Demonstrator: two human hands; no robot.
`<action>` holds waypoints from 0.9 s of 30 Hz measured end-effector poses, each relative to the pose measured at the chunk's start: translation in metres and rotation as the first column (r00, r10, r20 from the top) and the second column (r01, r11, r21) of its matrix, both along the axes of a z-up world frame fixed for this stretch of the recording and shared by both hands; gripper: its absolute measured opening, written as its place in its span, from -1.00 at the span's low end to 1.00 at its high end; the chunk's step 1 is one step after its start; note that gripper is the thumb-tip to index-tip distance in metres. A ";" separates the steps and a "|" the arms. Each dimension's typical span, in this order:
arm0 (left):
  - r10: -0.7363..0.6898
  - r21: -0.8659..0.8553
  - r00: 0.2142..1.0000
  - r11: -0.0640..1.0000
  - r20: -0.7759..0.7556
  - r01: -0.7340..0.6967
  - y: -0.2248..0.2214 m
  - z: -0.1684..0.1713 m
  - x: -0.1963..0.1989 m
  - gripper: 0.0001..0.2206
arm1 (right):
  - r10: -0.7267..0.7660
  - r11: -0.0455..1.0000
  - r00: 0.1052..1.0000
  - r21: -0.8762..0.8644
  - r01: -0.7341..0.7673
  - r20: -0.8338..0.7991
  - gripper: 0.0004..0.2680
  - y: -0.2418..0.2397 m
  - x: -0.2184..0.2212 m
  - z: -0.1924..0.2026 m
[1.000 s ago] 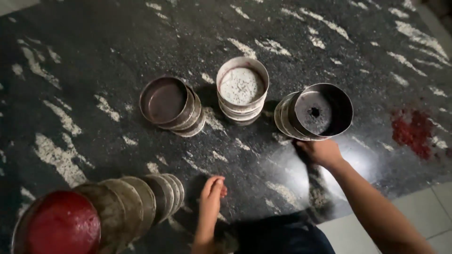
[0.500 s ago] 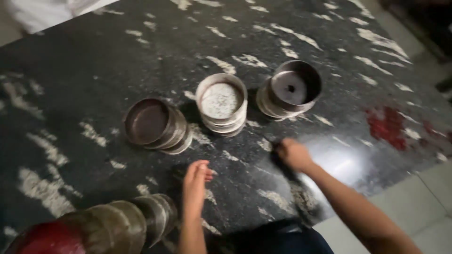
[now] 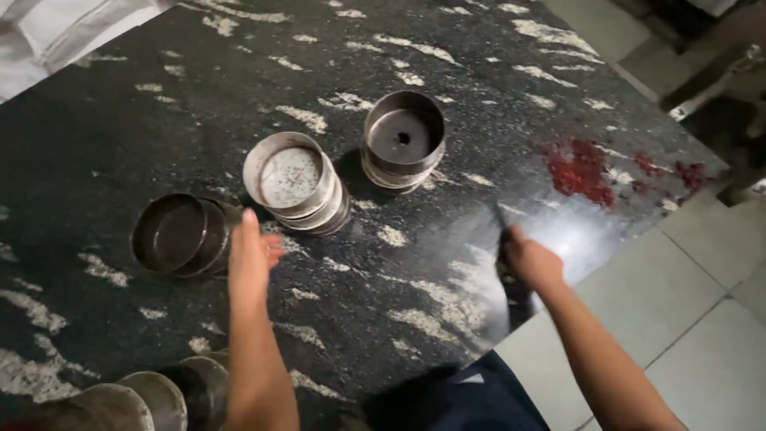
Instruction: Cleaning and scraping the interior of metal baking molds using a knife and cloth.
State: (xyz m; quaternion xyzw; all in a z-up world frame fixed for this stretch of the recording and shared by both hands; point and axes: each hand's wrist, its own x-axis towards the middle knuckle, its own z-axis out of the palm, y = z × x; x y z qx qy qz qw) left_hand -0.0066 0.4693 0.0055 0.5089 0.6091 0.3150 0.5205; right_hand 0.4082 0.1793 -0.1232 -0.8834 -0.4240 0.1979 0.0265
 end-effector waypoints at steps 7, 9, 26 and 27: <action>-0.040 -0.104 0.994 0.994 -0.098 0.030 0.043 -0.022 0.017 -0.37 | -0.234 0.963 0.956 0.091 0.252 -0.175 -0.58 -0.073 0.014 -0.009; -0.001 -0.099 0.993 0.995 -0.115 -0.010 0.056 -0.037 0.009 -0.40 | -0.263 0.953 0.925 0.073 0.293 -0.276 -0.57 -0.082 -0.009 0.015; -0.129 0.390 0.911 0.873 -0.392 0.292 -0.142 0.012 0.135 -0.50 | 0.065 0.989 0.963 0.147 -0.026 -0.262 -0.68 -0.042 -0.019 0.034; -0.203 0.322 0.841 0.859 -0.501 0.398 -0.144 0.012 0.150 -0.48 | 0.064 0.996 0.914 0.089 -0.031 -0.400 -0.71 -0.040 -0.015 0.024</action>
